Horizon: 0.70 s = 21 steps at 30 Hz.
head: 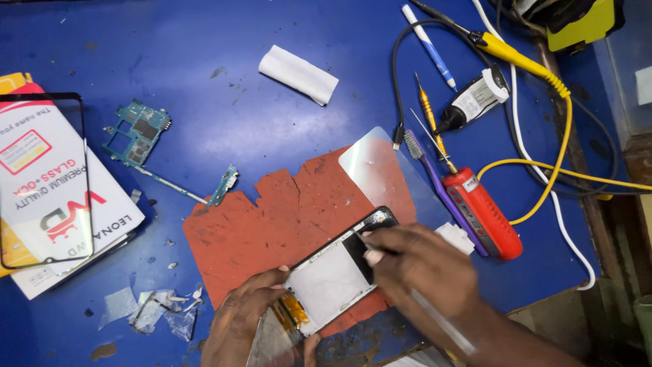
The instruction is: The person works on a disassembled smartphone at a repair bench, using a metal pry tool and tweezers to scrape old glass and adhesive residue off the phone frame. They then place the new screen assembly on the frame and wipe the screen clean with a tissue.
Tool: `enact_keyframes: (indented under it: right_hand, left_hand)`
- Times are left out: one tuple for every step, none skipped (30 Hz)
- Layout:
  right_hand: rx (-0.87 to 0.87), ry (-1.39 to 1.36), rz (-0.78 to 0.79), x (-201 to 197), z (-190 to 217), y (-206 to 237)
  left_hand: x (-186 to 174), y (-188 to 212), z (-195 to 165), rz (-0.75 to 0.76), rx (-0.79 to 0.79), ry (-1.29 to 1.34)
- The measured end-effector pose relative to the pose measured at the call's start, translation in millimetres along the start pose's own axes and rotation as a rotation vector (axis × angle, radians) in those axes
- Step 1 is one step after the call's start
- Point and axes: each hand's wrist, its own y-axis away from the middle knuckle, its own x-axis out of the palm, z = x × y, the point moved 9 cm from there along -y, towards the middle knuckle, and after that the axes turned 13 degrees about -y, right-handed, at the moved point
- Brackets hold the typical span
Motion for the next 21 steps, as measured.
enact_keyframes:
  right_hand:
    - [0.012,0.002,-0.006,-1.5,-0.6,-0.8]
    - [0.054,0.017,-0.039,-6.2,-3.7,-1.4]
    - [0.095,0.033,-0.067,-10.3,-6.3,-1.9]
    - [0.137,0.05,-0.09,-13.4,-8.6,-2.1]
    - [0.115,0.059,-0.07,-11.2,-5.1,-3.3]
    - [0.1,0.071,-0.06,-8.6,-1.1,-3.7]
    - [0.083,0.085,-0.055,-5.9,2.8,-4.0]
    - [0.036,0.068,-0.017,0.7,9.6,-4.4]
    - [-0.011,0.047,0.025,7.5,16.1,-4.1]
    - [-0.049,0.024,0.065,12.0,21.1,-3.6]
    - [-0.015,0.041,0.038,9.5,18.3,-3.9]
    - [0.009,0.057,0.012,6.5,14.8,-4.5]
    - [0.028,0.069,-0.007,4.0,11.8,-4.6]
    - [0.067,0.075,-0.041,0.2,7.3,-4.0]
    - [0.106,0.082,-0.072,-2.9,2.9,-3.0]
    - [0.142,0.092,-0.103,-5.0,-0.9,-1.7]
    - [0.109,0.092,-0.08,-0.5,2.2,-1.3]
    - [0.085,0.096,-0.066,5.5,6.6,0.2]
    - [0.058,0.099,-0.051,11.6,11.0,1.1]
    - [0.015,0.071,-0.018,18.5,17.3,1.6]
    - [-0.024,0.039,0.015,24.4,23.6,2.2]
  left_hand:
    - [-0.9,-1.5,0.2,0.016,0.018,-0.001]
    - [-3.6,-3.4,1.0,0.006,0.03,0.003]
    - [-5.6,-5.4,2.0,-0.006,0.04,0.01]
    - [-7.5,-6.1,2.1,-0.019,0.046,0.019]
    - [-8.8,-5.9,1.7,-0.024,0.051,0.012]
    - [-9.3,-5.3,0.2,-0.019,0.066,0.005]
    - [-9.4,-4.1,-2.0,-0.015,0.087,-0.003]
    - [-9.6,-3.3,-1.9,-0.02,0.079,0.009]
    - [-10.0,-2.0,-1.5,-0.025,0.065,0.021]
    - [-9.9,-0.7,-0.7,-0.019,0.051,0.032]
    - [-9.2,0.3,-1.5,-0.006,0.062,0.031]
    - [-8.9,0.5,-1.7,-0.002,0.073,0.028]
    - [-9.6,0.7,-1.2,-0.005,0.079,0.023]
    - [-10.3,1.0,0.3,-0.008,0.069,0.012]
    - [-10.8,0.8,2.0,-0.011,0.059,0.003]
    - [-11.8,0.6,3.0,-0.018,0.05,-0.005]
    - [-11.9,0.5,3.2,-0.015,0.046,-0.01]
    - [-11.7,0.2,2.4,-0.003,0.05,-0.015]
    - [-11.6,-0.2,1.1,0.007,0.054,-0.02]
    - [-14.6,-1.3,-2.7,-0.026,0.077,0.003]
    - [-17.9,-2.1,-6.4,-0.055,0.098,0.025]
